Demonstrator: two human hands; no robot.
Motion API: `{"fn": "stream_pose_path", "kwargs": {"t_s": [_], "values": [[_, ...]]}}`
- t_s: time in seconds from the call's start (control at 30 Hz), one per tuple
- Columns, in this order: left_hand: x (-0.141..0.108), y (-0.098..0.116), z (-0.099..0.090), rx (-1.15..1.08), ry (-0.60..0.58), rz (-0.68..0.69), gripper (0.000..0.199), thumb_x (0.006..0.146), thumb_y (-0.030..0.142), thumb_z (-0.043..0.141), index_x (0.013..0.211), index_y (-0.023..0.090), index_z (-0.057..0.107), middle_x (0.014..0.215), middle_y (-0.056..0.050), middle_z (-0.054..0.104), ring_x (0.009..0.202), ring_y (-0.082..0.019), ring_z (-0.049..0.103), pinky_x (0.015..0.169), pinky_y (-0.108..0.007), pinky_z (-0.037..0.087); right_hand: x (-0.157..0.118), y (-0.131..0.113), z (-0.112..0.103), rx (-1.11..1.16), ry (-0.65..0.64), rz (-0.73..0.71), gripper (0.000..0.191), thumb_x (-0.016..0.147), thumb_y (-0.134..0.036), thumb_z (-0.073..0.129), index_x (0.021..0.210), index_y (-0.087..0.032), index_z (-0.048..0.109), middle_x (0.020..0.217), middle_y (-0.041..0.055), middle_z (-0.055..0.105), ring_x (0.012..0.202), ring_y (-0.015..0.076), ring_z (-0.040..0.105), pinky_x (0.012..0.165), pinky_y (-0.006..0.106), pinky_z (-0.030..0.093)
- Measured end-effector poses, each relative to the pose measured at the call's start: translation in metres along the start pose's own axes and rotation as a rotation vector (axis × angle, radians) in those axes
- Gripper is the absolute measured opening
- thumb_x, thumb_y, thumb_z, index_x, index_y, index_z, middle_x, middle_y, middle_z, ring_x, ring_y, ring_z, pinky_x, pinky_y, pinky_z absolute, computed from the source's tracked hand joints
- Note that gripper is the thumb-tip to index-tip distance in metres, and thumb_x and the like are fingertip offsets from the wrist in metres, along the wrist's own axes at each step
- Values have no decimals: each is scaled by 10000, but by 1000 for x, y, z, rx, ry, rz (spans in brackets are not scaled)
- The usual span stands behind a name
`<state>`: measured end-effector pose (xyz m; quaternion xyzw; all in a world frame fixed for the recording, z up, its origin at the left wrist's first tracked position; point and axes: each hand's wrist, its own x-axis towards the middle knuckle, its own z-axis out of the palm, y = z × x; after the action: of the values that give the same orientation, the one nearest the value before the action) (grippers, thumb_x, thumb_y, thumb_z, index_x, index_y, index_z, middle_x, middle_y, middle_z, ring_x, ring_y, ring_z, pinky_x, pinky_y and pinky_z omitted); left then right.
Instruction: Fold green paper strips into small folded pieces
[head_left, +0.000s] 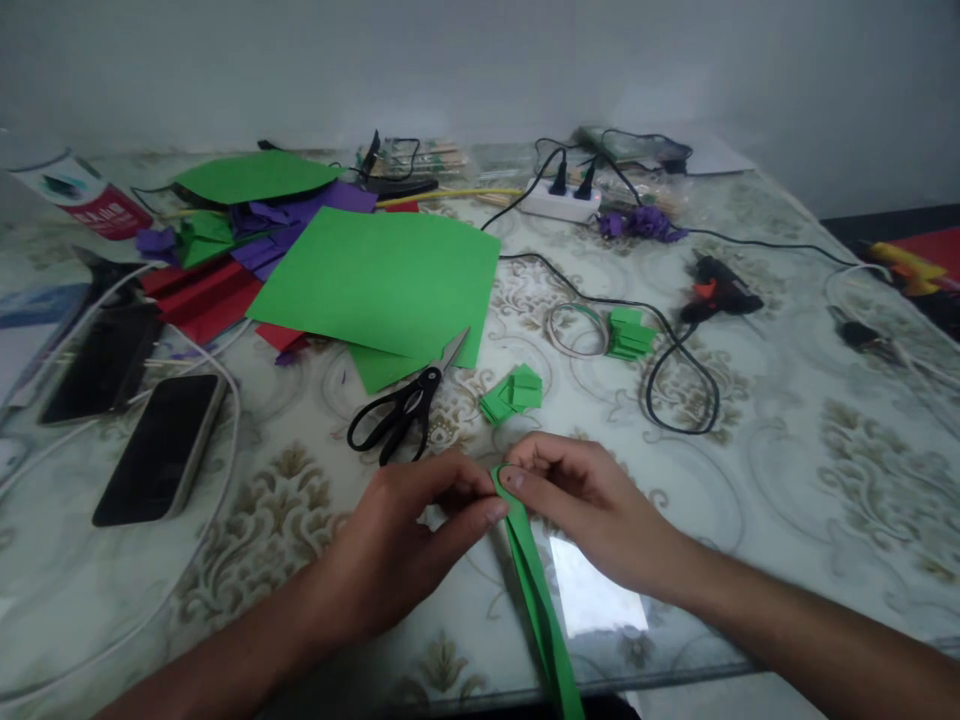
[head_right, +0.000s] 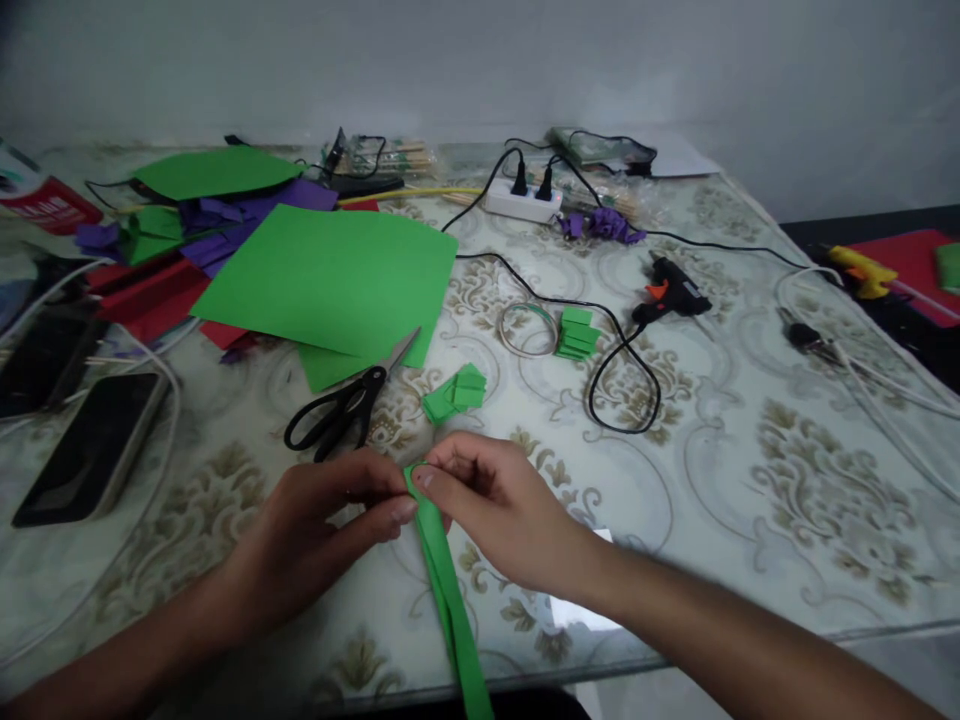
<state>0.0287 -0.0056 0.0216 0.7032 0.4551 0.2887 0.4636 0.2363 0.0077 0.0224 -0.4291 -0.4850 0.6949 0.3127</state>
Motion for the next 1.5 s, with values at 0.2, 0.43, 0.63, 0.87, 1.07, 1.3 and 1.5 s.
{"fn": "stream_pose_path", "kwargs": {"t_s": [0.2, 0.43, 0.63, 0.87, 1.07, 1.3, 1.5], "values": [[1, -6, 0, 73, 152, 171, 301, 868, 190, 847, 1116, 243, 685, 882, 61, 780, 762, -93, 744, 711, -144, 574, -1, -3, -1, -29, -18, 11, 410, 927, -550, 717, 836, -159, 639, 672, -45, 484, 623, 114, 400, 547, 255, 283], [-1, -8, 0, 245, 185, 315, 173, 960, 307, 763, 1096, 221, 699, 862, 29, 780, 746, -104, 751, 716, -166, 582, -3, 2, -1, -26, -32, -3, 380, 972, -530, 675, 870, -167, 629, 730, -32, 504, 669, 122, 421, 580, 263, 309], [-1, -5, 1, 263, 202, 386, 113, 991, 302, 724, 1016, 196, 693, 855, 15, 783, 735, -109, 759, 694, -169, 579, -6, 3, -1, -96, -47, -40, 355, 1029, -481, 606, 848, -175, 600, 688, -54, 445, 628, 111, 386, 544, 251, 295], [-3, -8, 2, 265, 221, 400, 95, 986, 280, 729, 983, 194, 688, 844, 12, 785, 716, -121, 765, 679, -187, 590, -8, 6, -1, -123, -53, -74, 318, 1049, -437, 593, 862, -179, 599, 706, -51, 463, 649, 110, 406, 568, 243, 330], [-1, -9, 1, 274, 207, 418, 68, 999, 268, 712, 1030, 209, 698, 878, 12, 804, 746, -120, 784, 694, -172, 596, -6, 4, 1, -104, -42, -63, 330, 1023, -450, 634, 839, -180, 591, 691, -56, 454, 627, 107, 389, 544, 242, 307], [-1, -11, -4, 332, 197, 475, 83, 1015, 281, 691, 1051, 206, 699, 865, 2, 808, 728, -127, 787, 668, -179, 592, -5, 2, 1, -75, -57, -49, 367, 994, -501, 662, 833, -180, 584, 680, -56, 451, 618, 107, 383, 535, 241, 300], [-1, -9, -3, 336, 213, 487, 93, 1022, 297, 679, 1007, 207, 695, 837, 6, 805, 705, -131, 784, 636, -186, 591, -5, 3, 1, -68, -69, -55, 342, 1010, -466, 648, 836, -177, 586, 702, -46, 487, 629, 106, 411, 550, 238, 326]]}}
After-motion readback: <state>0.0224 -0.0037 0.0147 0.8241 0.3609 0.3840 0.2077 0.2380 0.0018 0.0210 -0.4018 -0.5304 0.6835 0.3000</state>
